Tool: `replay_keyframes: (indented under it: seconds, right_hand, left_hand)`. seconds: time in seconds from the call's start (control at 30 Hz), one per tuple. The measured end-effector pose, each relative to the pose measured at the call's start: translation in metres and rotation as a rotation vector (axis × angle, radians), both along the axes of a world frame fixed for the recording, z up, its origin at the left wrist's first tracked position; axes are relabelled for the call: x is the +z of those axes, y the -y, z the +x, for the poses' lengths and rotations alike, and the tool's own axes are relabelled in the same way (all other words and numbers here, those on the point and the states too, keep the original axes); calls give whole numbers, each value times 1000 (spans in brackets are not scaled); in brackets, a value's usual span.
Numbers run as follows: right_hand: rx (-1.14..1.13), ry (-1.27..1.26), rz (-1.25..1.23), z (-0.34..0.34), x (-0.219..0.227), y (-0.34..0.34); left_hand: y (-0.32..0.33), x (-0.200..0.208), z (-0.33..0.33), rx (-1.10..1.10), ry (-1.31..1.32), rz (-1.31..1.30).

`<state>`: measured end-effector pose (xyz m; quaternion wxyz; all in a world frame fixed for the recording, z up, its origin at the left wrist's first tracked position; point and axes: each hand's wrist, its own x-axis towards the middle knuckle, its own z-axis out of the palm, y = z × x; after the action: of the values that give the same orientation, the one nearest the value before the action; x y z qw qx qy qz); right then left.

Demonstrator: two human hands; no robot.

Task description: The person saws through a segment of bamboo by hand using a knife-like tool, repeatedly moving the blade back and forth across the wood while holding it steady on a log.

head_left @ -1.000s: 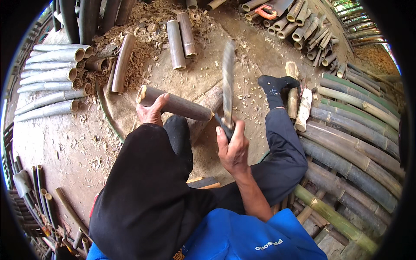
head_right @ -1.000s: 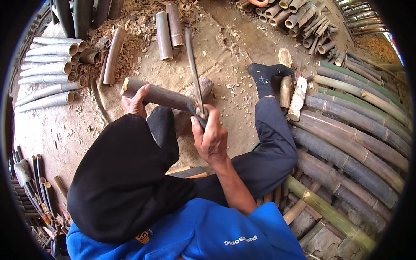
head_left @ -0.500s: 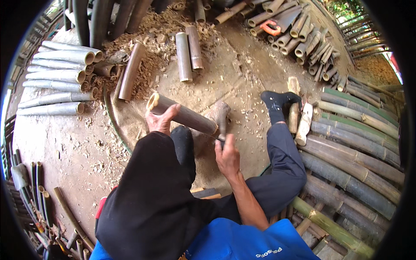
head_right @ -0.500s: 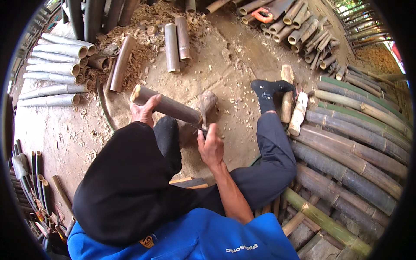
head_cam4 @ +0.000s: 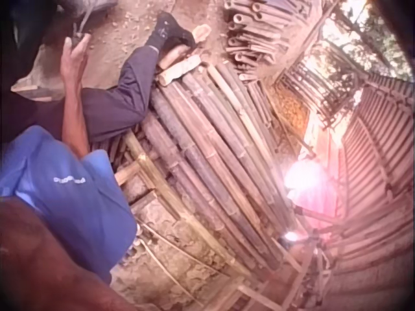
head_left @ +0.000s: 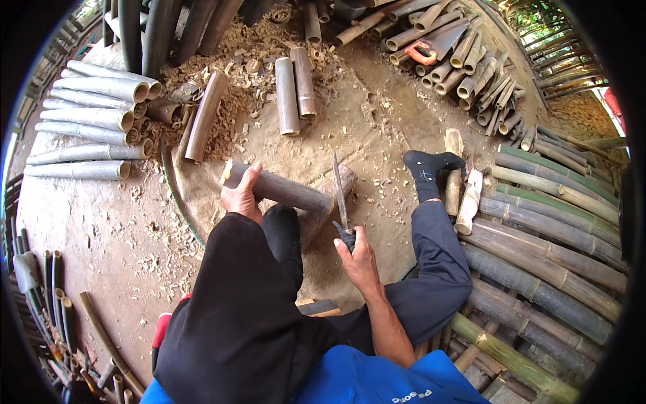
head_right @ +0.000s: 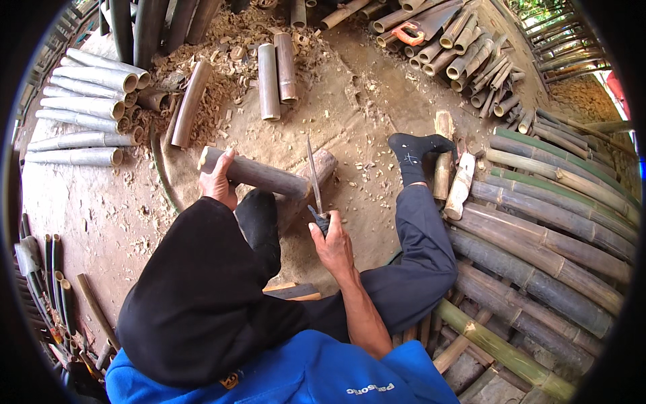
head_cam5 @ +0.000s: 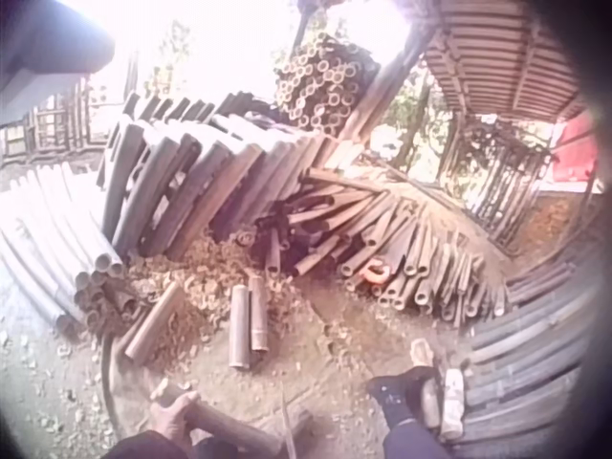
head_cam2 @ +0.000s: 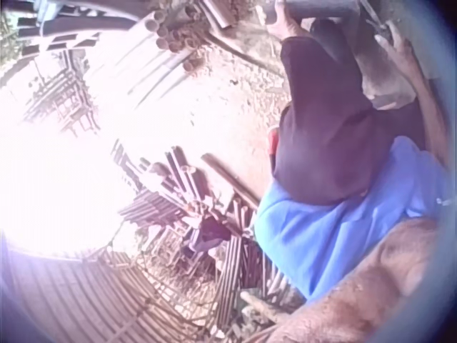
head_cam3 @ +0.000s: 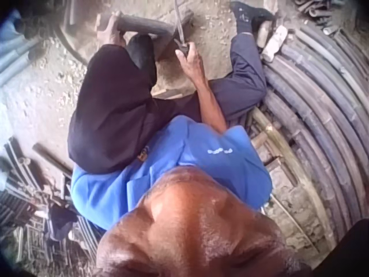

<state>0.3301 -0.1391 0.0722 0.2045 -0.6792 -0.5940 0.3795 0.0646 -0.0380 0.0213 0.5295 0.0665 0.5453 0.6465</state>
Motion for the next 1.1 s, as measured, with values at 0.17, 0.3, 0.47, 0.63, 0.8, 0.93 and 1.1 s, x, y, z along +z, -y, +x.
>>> replay_keyframes:
  seconds: [0.17, 0.3, 0.47, 0.63, 0.8, 0.93, 1.1]
  right_hand:
    - [35, 33, 14, -5, 23, -12]
    - [58, 11, 265, -22, 69, -30]
    - [35, 122, 187, -9, 4, -25]
    - [89, 179, -138, -23, 29, -34]
    - [58, -68, 376, -33, 75, -30]
    - [65, 315, -52, -18, -2, -33]
    - [66, 204, 26, -29, 40, -35]
  left_hand:
    - [-10, 6, 6, 9, -82, 86]
    - [-12, 12, 6, -17, -83, 33]
    - [-19, 9, 15, -99, -104, 85]
    - [-16, 3, 1, -140, -181, 148]
    - [-13, 17, 2, -104, -122, 121]
    - [-19, 18, 9, -166, -181, 173]
    - [-15, 19, -2, -158, -189, 170]
